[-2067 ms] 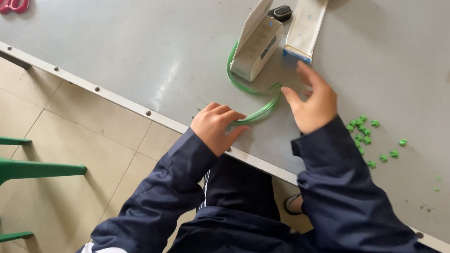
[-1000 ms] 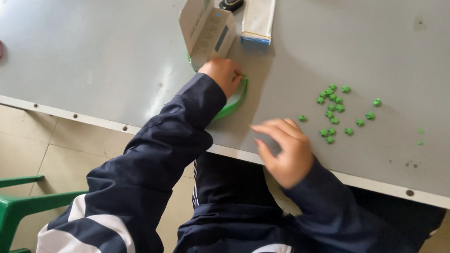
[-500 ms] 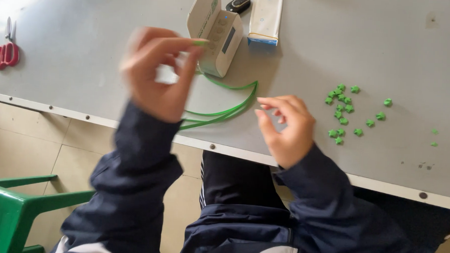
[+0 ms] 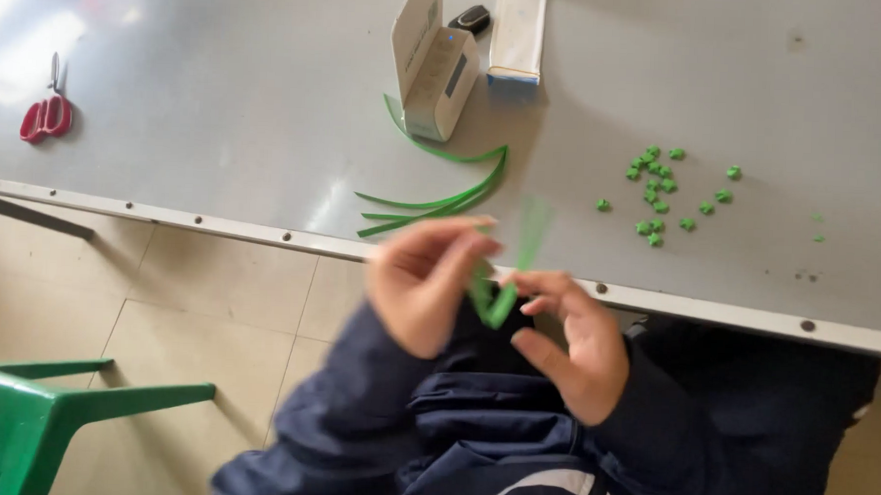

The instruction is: Folding thin strips of green paper into small decorative stars at a work table.

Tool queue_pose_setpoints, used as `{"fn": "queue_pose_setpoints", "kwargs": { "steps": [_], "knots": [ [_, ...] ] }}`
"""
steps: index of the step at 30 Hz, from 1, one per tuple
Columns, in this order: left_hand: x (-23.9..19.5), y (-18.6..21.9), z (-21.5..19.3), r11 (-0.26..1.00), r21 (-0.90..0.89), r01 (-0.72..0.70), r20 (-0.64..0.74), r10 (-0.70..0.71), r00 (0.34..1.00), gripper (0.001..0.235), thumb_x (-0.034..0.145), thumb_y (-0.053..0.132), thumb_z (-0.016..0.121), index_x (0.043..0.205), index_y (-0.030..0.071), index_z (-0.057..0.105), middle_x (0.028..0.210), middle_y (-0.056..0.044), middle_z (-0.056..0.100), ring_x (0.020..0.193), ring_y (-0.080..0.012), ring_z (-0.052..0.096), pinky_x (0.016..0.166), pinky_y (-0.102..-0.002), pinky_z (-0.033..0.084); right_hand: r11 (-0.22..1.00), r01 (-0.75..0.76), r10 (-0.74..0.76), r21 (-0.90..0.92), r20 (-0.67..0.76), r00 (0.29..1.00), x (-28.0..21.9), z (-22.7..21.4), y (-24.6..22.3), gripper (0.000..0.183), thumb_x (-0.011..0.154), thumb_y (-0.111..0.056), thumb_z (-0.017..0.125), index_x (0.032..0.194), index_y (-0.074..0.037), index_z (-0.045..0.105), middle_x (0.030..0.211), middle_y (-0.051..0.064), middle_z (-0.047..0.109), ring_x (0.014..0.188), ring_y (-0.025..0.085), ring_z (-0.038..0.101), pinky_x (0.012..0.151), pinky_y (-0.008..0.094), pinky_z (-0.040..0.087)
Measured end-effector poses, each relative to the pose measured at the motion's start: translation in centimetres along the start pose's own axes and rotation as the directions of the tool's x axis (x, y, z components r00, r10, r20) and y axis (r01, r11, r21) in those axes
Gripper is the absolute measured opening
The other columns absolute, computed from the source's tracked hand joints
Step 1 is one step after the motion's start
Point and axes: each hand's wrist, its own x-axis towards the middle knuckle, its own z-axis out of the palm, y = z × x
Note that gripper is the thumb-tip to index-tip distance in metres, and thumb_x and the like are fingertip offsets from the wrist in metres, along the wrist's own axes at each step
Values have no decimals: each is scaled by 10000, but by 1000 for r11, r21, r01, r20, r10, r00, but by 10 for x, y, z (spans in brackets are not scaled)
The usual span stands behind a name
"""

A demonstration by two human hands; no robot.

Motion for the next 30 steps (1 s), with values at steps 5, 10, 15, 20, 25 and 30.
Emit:
{"fn": "queue_pose_setpoints", "kwargs": {
  "steps": [5,10,15,20,25,30],
  "knots": [
    [-50,-51,18,967,-146,210,187,-182,965,216,847,92,812,1037,1,770,812,-167,782,549,-159,707,467,-271,597,982,-179,176,-56,-52,983,-59,-15,29,460,786,-148,843,1211,-31,712,847,71,747,780,106,669,815,285,560],
    [-68,-48,3,907,-354,227,87,-210,974,279,881,51,773,1114,-87,705,890,-260,752,568,-232,703,454,-332,622,958,-254,264,136,-66,962,-92,-38,47,429,884,-265,697,1199,27,712,879,146,758,785,150,697,762,296,586],
    [-90,-43,-12,855,-484,186,67,-176,982,313,905,36,751,1173,-97,659,918,-286,727,604,-258,707,514,-395,665,935,-190,219,301,-68,973,-109,-64,46,490,853,-118,656,1279,122,626,1023,255,711,855,277,709,750,387,608],
    [-90,-46,-32,881,-448,154,-79,-210,974,290,918,86,747,1159,-59,673,928,-273,726,540,-256,684,462,-405,662,998,-3,1,-56,-39,999,-124,-65,34,192,850,6,717,1018,93,752,766,203,757,659,215,728,637,304,610],
    [-81,-53,-37,895,-428,128,-164,-216,963,297,911,99,758,1155,-49,677,924,-256,731,545,-266,691,456,-397,665,994,76,-85,-84,-105,991,-125,-73,41,96,783,71,783,874,79,755,730,206,731,620,238,719,612,321,608],
    [-79,-70,-43,903,-346,253,-67,-293,954,398,968,151,684,1310,-32,598,1034,-266,720,694,-279,735,573,-415,690,981,106,-62,161,-257,964,-129,-95,71,80,816,78,764,872,77,707,860,257,687,706,302,720,688,409,633]
  ]
}}
